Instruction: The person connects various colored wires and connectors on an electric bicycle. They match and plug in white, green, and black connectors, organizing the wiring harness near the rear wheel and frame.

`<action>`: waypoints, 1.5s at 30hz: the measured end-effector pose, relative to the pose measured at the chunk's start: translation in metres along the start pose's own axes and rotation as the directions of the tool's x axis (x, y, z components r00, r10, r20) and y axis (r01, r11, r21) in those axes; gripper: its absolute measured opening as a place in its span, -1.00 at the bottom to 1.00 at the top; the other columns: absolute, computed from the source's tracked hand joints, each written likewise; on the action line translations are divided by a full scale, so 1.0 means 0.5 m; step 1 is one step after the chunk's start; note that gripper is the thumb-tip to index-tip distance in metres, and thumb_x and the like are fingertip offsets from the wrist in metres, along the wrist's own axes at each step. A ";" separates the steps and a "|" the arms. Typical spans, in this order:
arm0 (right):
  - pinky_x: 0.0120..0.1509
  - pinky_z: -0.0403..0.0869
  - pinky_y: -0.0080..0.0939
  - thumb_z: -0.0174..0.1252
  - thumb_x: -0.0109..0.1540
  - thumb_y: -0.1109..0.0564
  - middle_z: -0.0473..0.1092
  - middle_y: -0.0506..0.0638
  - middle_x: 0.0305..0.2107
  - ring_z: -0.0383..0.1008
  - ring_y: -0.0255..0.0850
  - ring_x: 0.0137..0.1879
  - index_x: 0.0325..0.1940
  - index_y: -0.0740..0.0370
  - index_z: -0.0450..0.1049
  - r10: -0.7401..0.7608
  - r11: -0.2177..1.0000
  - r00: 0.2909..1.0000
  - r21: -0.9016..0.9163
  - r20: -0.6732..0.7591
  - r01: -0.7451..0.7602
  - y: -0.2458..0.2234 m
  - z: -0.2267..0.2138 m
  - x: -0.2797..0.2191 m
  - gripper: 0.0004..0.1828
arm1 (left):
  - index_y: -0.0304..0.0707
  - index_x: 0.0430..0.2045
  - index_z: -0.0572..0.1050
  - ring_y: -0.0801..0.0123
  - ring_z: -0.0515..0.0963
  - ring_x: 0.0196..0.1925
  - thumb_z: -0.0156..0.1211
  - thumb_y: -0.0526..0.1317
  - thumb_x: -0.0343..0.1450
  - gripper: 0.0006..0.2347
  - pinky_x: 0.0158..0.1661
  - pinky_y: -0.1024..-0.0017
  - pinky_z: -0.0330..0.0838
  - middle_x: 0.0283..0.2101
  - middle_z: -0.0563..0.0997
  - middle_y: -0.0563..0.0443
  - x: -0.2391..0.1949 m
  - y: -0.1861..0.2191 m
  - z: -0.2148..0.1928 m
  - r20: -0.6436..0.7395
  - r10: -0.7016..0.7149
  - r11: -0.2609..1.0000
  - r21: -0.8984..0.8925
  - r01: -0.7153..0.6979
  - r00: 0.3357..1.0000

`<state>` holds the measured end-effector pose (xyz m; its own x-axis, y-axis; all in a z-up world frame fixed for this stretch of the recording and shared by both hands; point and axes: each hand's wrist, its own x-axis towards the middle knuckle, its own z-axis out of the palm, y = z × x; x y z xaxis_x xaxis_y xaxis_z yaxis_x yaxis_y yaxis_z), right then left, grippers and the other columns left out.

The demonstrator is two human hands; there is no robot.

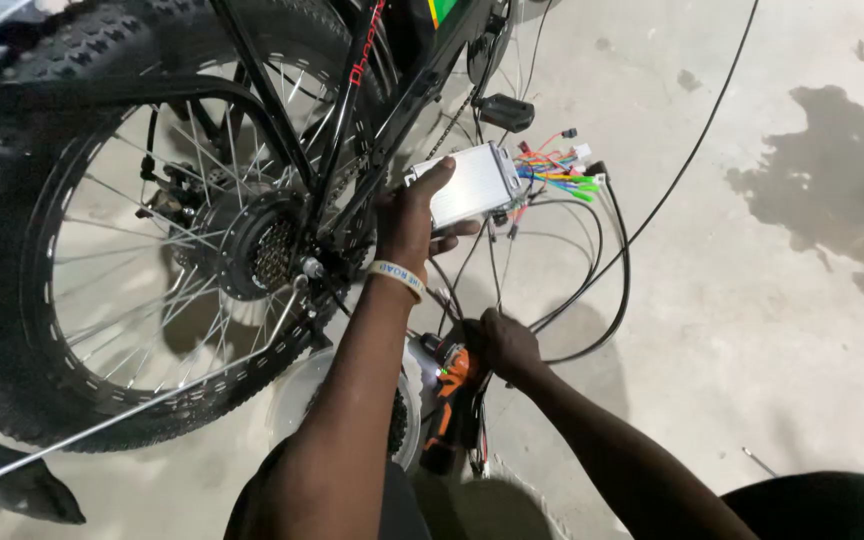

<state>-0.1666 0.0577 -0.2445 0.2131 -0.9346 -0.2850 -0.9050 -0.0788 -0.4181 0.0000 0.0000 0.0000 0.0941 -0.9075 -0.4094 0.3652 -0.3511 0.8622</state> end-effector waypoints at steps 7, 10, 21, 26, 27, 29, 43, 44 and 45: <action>-0.08 0.52 0.22 0.03 0.24 -0.07 0.42 0.25 -0.39 0.54 0.27 -0.17 -0.17 0.18 0.13 0.156 0.988 0.987 -0.022 0.045 -0.156 0.079 -0.043 0.052 -0.67 | -0.27 -0.08 0.48 0.08 0.69 -0.46 0.26 0.12 0.14 -0.44 -0.47 0.47 0.50 -0.28 0.57 -0.20 0.036 -0.016 -0.034 0.029 -0.033 0.998 0.054 0.031 0.999; 0.01 0.45 0.27 0.02 0.22 -0.14 0.43 0.41 -0.28 0.46 0.35 -0.01 -0.07 0.25 0.28 0.190 0.955 0.977 0.211 0.100 -0.207 0.017 -0.211 0.022 -0.57 | -0.25 0.05 0.42 0.08 0.68 -0.40 0.19 0.16 0.17 -0.37 -0.38 0.49 0.46 -0.19 0.54 -0.24 0.045 -0.020 -0.040 0.031 -0.028 0.998 0.060 0.026 0.999; -0.60 0.12 -0.36 -0.15 0.33 -0.18 0.44 0.29 -0.27 0.10 -0.24 -0.58 0.13 0.34 0.33 0.535 0.204 0.844 0.965 0.033 -0.167 -0.201 -0.587 -0.241 -0.45 | -0.11 -0.16 0.45 0.24 0.50 -0.39 0.25 0.05 0.19 -0.59 -0.41 0.43 0.47 -0.24 0.48 -0.04 0.018 -0.002 0.023 0.046 -0.071 0.945 -0.317 0.082 0.996; -0.58 0.08 -0.43 0.03 0.23 -0.01 0.35 0.06 -0.42 0.07 -0.34 -0.59 -0.03 0.31 0.31 0.560 0.130 0.823 0.991 -0.097 0.028 -0.187 -0.613 -0.200 -0.63 | -0.18 -0.25 0.44 0.19 0.55 -0.44 0.28 0.00 0.20 -0.63 -0.36 0.28 0.57 -0.31 0.54 -0.07 0.030 -0.036 0.052 0.120 -0.066 0.954 -0.282 0.098 0.991; -0.63 0.07 -0.47 0.21 0.16 0.19 0.27 0.00 -0.59 0.04 -0.38 -0.66 -0.12 0.34 0.37 0.579 0.158 0.797 0.983 -0.169 0.093 -0.179 -0.612 -0.193 -0.73 | -0.23 -0.29 0.45 0.16 0.59 -0.45 0.27 -0.04 0.21 -0.67 -0.32 0.20 0.61 -0.34 0.57 -0.09 0.024 -0.033 0.055 0.165 -0.057 0.952 -0.289 0.103 0.985; -0.66 0.06 -0.48 0.21 0.16 0.23 0.19 -0.05 -0.65 0.03 -0.41 -0.68 -0.18 0.34 0.37 0.556 0.193 0.795 0.968 -0.243 0.160 -0.147 -0.604 -0.179 -0.79 | -0.30 -0.28 0.44 0.10 0.60 -0.41 0.29 -0.08 0.22 -0.66 -0.27 0.11 0.61 -0.33 0.57 -0.12 0.020 -0.027 0.053 0.219 -0.046 0.963 -0.248 0.101 0.975; -0.54 0.23 -0.48 0.33 0.10 0.23 0.37 0.00 -0.71 0.16 -0.42 -0.61 -0.33 0.34 0.55 0.291 0.523 0.827 0.804 -0.481 0.283 -0.161 -0.582 -0.182 -0.87 | -0.44 0.06 0.36 0.39 0.50 -0.03 0.02 -0.36 0.34 -0.63 0.04 0.50 0.37 0.05 0.50 -0.06 0.029 -0.128 0.104 0.605 0.479 0.831 -0.081 -0.550 0.635; -0.57 0.21 -0.50 0.33 0.11 0.24 0.34 -0.01 -0.74 0.14 -0.43 -0.64 -0.35 0.35 0.53 0.295 0.537 0.818 0.794 -0.493 0.284 -0.161 -0.578 -0.179 -0.88 | -0.44 -0.08 0.45 0.34 0.53 -0.09 0.13 -0.29 0.34 -0.71 0.02 0.41 0.40 -0.12 0.54 -0.13 0.002 -0.111 0.111 0.576 0.425 0.857 -0.008 -0.515 0.699; -0.61 0.20 -0.52 0.32 0.11 0.26 0.30 -0.02 -0.78 0.12 -0.45 -0.68 -0.37 0.35 0.52 0.298 0.553 0.807 0.782 -0.509 0.289 -0.159 -0.578 -0.176 -0.88 | -0.44 -0.23 0.54 0.29 0.56 -0.15 0.25 -0.22 0.35 -0.76 0.01 0.31 0.43 -0.29 0.57 -0.20 -0.024 -0.093 0.123 0.541 0.373 0.877 0.059 -0.476 0.754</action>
<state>-0.2200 0.0457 0.0629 -0.2853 -0.9547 0.0844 -0.1510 -0.0422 -0.9876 -0.0752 0.0132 -0.0169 -0.2941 -0.9398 0.1740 0.2207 0.1104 0.9691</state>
